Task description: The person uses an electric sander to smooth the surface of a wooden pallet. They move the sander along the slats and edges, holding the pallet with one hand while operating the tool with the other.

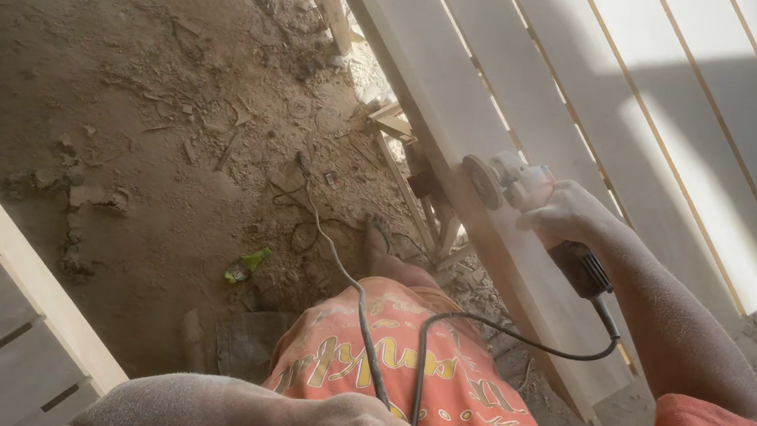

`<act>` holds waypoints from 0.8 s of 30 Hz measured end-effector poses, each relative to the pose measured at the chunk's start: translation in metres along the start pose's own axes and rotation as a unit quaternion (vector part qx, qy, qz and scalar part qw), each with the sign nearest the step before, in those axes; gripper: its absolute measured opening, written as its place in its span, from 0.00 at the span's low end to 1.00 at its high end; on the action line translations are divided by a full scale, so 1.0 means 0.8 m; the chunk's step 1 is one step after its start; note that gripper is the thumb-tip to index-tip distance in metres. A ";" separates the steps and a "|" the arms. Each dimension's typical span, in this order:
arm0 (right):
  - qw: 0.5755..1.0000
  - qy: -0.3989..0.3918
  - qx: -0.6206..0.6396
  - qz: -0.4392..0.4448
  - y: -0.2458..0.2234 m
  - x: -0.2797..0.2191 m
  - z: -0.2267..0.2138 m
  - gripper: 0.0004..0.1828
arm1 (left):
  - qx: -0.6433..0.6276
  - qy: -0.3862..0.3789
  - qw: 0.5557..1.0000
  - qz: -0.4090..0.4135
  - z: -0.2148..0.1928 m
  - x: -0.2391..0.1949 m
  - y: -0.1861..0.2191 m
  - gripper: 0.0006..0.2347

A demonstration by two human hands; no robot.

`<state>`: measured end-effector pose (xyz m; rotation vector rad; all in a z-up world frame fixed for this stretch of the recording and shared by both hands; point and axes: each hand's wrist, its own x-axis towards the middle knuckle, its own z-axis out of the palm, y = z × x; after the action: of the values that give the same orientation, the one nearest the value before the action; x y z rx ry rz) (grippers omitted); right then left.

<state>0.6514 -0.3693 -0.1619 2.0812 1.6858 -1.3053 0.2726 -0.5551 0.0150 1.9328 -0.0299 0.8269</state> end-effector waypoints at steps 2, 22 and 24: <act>1.000 -0.008 -0.014 -0.015 0.029 -0.031 -0.003 0.21 | -0.006 0.002 1.000 0.005 0.028 0.002 0.015 0.07; 0.992 -0.030 -0.054 0.108 0.327 -0.297 0.083 0.27 | -0.070 -0.102 0.992 -0.020 0.288 0.083 0.054 0.04; 0.993 -0.012 -0.037 0.110 0.374 -0.329 0.093 0.27 | -0.076 -0.139 0.987 -0.001 0.319 0.118 0.044 0.05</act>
<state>0.8738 -0.7071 -0.1368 2.1281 1.4236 -1.1781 0.4682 -0.7470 0.0257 1.8886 -0.2520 0.5333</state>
